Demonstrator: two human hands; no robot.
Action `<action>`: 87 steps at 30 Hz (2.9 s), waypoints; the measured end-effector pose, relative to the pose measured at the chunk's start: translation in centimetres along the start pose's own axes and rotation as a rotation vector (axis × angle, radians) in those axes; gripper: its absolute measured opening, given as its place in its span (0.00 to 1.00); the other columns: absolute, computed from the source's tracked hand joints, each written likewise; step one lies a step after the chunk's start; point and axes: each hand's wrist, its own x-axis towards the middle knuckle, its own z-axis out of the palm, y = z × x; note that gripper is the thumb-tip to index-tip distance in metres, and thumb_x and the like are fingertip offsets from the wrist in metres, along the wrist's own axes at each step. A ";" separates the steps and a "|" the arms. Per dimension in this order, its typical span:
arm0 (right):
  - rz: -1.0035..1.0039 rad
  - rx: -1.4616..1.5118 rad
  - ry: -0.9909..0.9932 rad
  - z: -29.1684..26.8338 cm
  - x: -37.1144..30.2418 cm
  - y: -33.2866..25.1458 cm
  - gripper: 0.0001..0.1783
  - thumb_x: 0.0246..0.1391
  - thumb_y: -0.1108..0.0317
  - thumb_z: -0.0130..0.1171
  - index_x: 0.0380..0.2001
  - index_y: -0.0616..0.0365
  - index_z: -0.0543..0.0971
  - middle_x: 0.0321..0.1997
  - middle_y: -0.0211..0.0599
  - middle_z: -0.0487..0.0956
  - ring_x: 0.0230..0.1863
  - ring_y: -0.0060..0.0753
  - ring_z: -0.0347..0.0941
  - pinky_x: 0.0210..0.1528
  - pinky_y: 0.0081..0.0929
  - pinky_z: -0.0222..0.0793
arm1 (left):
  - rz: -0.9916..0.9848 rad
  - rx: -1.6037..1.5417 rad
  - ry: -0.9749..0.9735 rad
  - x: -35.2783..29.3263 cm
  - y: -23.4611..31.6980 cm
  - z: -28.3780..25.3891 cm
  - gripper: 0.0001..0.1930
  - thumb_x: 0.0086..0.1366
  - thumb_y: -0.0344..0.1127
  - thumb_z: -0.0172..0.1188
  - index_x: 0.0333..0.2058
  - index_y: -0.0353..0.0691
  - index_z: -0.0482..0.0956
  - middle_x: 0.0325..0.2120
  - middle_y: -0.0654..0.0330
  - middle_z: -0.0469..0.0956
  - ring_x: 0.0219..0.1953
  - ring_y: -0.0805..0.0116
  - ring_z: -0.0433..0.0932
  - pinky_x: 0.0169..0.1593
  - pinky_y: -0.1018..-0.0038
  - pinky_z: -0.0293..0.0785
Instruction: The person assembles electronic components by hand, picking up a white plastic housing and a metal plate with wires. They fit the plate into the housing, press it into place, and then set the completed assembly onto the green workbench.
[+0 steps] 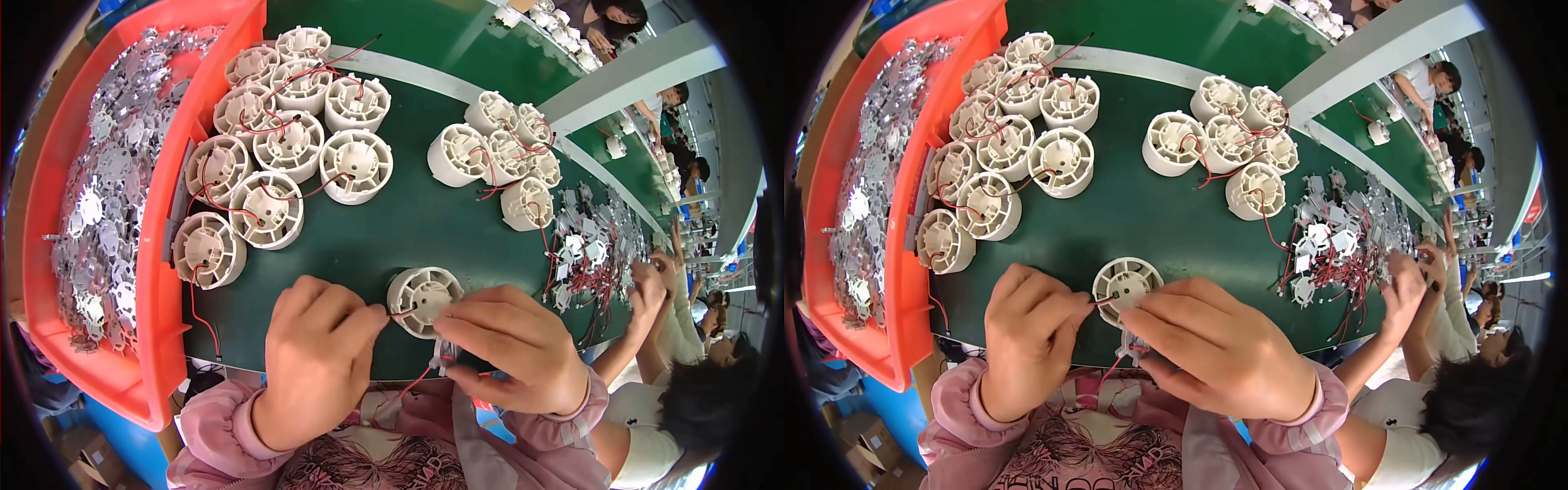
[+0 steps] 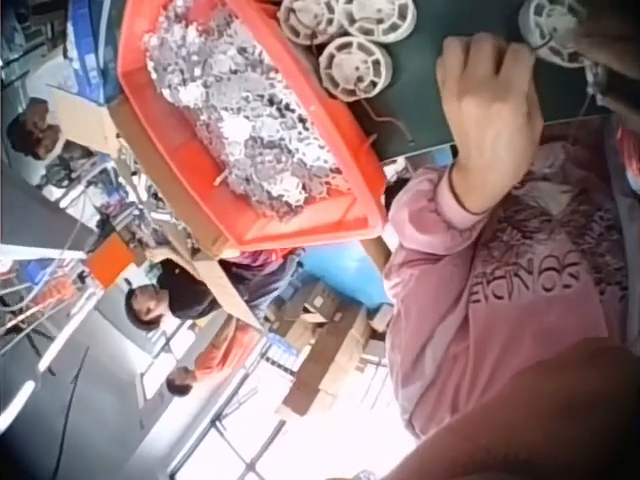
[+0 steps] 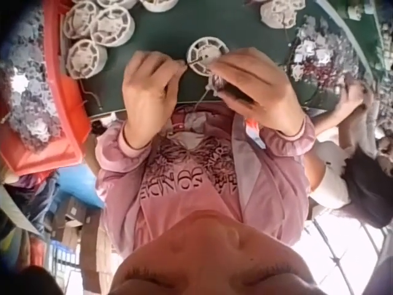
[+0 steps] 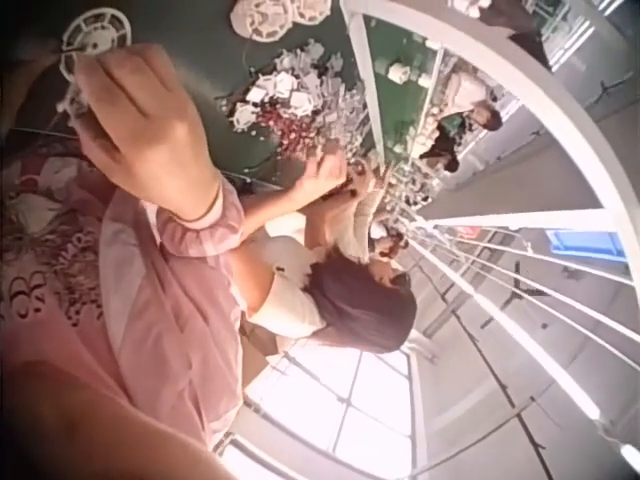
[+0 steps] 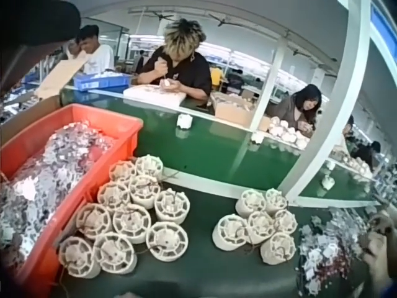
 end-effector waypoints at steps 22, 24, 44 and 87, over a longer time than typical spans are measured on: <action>0.172 -0.083 -0.197 -1.7 3.5 -0.5 0.26 0.29 0.76 0.70 0.39 0.66 0.78 0.38 0.42 0.73 0.29 0.39 0.70 0.30 0.30 0.68 | 0.077 -0.156 -0.238 1.1 0.2 -0.3 0.35 0.41 0.32 0.70 0.52 0.31 0.69 0.42 0.50 0.73 0.39 0.50 0.74 0.42 0.62 0.71; 0.191 -0.087 -0.231 -1.9 3.4 -0.6 0.26 0.30 0.76 0.70 0.39 0.66 0.78 0.38 0.42 0.73 0.30 0.39 0.71 0.30 0.30 0.69 | 0.120 -0.147 -0.238 1.2 -0.3 -0.3 0.36 0.41 0.33 0.71 0.52 0.31 0.69 0.44 0.50 0.72 0.39 0.51 0.74 0.41 0.62 0.71; 0.360 0.132 -0.045 -0.9 0.5 -0.2 0.25 0.40 0.79 0.67 0.46 0.63 0.78 0.46 0.42 0.71 0.31 0.31 0.71 0.33 0.23 0.69 | 0.211 -0.123 -0.135 1.7 0.3 0.9 0.31 0.48 0.43 0.67 0.46 0.26 0.73 0.36 0.50 0.75 0.34 0.56 0.73 0.37 0.67 0.71; 1.035 1.086 0.014 1.9 0.3 -0.3 0.24 0.56 0.76 0.54 0.58 0.52 0.71 0.40 0.35 0.80 0.22 0.18 0.73 0.20 0.14 0.69 | -0.040 -0.367 -0.249 0.1 -0.3 -0.7 0.22 0.51 0.34 0.68 0.44 0.32 0.73 0.36 0.48 0.76 0.34 0.51 0.76 0.38 0.66 0.74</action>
